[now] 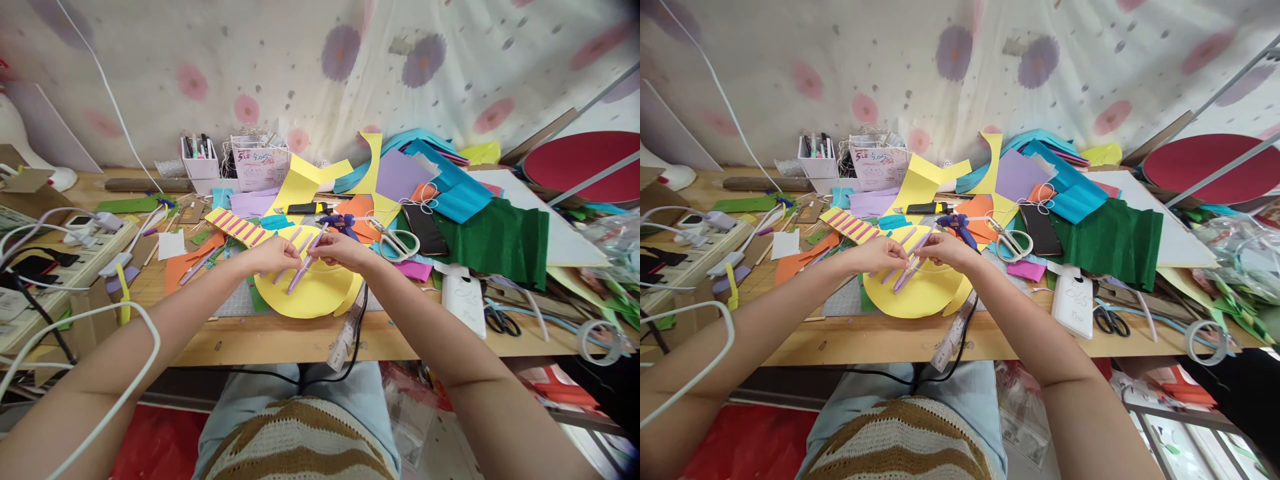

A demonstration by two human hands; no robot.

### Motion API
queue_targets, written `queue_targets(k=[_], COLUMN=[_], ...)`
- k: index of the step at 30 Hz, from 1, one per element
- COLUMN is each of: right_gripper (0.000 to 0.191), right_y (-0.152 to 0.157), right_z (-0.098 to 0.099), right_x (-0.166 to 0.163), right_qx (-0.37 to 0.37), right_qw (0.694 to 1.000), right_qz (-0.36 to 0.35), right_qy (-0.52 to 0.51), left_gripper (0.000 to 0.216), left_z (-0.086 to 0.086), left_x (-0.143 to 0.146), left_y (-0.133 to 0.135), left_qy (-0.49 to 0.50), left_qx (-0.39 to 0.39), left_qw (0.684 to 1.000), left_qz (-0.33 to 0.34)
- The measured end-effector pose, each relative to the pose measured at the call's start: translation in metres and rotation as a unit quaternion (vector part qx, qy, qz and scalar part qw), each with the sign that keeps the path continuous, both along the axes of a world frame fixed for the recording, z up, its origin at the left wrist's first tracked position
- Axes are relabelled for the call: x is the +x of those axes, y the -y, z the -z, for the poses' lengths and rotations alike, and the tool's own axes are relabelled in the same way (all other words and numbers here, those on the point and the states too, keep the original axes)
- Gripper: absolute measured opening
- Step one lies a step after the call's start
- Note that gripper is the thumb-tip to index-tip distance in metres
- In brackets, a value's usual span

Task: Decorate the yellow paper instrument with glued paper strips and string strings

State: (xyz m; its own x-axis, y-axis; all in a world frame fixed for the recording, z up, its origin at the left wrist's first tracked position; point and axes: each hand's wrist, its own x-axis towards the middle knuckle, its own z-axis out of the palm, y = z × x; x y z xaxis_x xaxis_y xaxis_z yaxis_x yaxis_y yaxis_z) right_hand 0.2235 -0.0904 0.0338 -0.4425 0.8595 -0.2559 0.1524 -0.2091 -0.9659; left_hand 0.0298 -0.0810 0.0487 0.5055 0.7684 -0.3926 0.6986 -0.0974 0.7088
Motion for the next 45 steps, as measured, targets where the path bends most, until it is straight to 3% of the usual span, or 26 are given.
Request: queue_targets(k=[12,19,22,27,35,45], right_gripper=[0.029,0.029,0.03,0.031,0.029,0.03], right_y=[-0.001,-0.003,-0.003,-0.002,-0.002,-0.003], right_z=[-0.001,0.003,0.002,-0.001,-0.001,0.0], right_x=[-0.001,0.0,0.0,0.0,0.0,0.0], right_qx=[-0.04,-0.047,-0.054,-0.064,-0.062,-0.051], right_qw=[0.998,0.998,0.997,0.996,0.994,0.995], right_qz=[-0.018,-0.002,0.002,-0.004,-0.031,-0.035], right_qy=[-0.043,-0.049,-0.062,-0.059,-0.081,-0.076], left_gripper=[0.024,0.026,0.027,0.025,0.033,0.036], left_z=[-0.018,-0.015,-0.011,-0.006,-0.01,-0.004], left_x=[-0.002,0.006,0.007,0.004,0.004,0.0], left_y=[-0.007,0.001,-0.001,-0.009,-0.008,-0.01], left_qy=[0.069,-0.011,0.0,0.079,0.141,0.147], left_qx=[-0.029,0.061,0.067,-0.012,-0.167,-0.194], left_qw=[0.994,0.998,0.997,0.995,0.975,0.97], left_qz=[0.074,0.026,0.027,0.066,0.04,0.025])
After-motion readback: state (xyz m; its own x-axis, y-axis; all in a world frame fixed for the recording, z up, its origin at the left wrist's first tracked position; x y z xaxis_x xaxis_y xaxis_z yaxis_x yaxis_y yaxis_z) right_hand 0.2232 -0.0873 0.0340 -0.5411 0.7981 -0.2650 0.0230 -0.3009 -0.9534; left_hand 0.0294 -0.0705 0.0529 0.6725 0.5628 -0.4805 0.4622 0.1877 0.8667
